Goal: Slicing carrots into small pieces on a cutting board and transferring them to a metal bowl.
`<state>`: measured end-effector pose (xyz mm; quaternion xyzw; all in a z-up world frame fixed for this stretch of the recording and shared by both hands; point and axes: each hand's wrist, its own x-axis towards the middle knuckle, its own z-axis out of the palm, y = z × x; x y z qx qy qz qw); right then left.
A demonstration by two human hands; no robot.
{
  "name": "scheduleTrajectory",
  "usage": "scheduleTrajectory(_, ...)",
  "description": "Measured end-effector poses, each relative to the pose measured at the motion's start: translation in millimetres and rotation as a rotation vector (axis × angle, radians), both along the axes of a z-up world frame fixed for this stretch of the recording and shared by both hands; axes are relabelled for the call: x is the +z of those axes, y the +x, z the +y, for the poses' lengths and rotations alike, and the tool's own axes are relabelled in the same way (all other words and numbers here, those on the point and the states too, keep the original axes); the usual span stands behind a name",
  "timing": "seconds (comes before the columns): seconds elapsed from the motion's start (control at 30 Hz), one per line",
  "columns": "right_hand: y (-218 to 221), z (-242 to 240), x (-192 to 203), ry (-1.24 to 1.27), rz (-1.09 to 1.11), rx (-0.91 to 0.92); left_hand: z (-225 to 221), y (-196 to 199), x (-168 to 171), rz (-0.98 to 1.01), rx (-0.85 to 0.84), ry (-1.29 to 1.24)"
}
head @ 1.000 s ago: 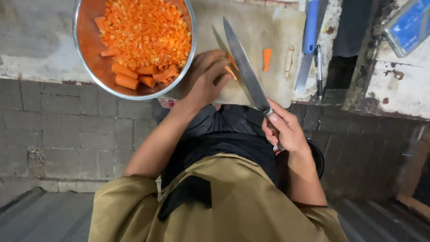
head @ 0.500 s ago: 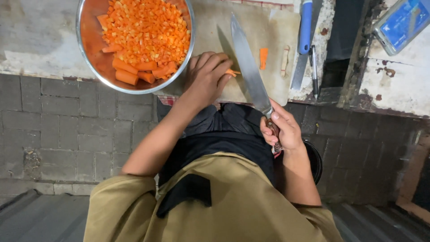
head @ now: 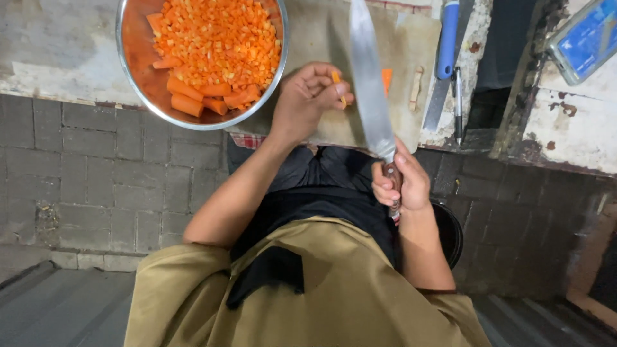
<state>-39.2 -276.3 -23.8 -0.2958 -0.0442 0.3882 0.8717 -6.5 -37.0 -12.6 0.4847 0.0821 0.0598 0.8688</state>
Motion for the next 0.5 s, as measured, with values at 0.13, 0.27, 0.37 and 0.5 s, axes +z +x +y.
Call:
scheduleTrajectory(0.13, 2.1, -11.3, 5.0, -0.063, -0.028, -0.069, 10.6, 0.0, -14.5, -0.050, 0.079, 0.344)
scheduleTrajectory(0.27, -9.1, -18.6, 9.4, -0.429, -0.052, -0.173, 12.9, 3.9, -2.2, -0.152, 0.089, 0.927)
scheduleTrajectory(0.37, -20.9, -15.0, 17.6, -0.707, -0.241, -0.223, 17.7, 6.2, -28.2, -0.255, 0.120, 1.060)
scheduleTrajectory(0.5, -33.3, 2.4, 38.4, -1.124, -0.484, -0.128, 32.2, 0.3, -26.1, -0.366, 0.037, 1.326)
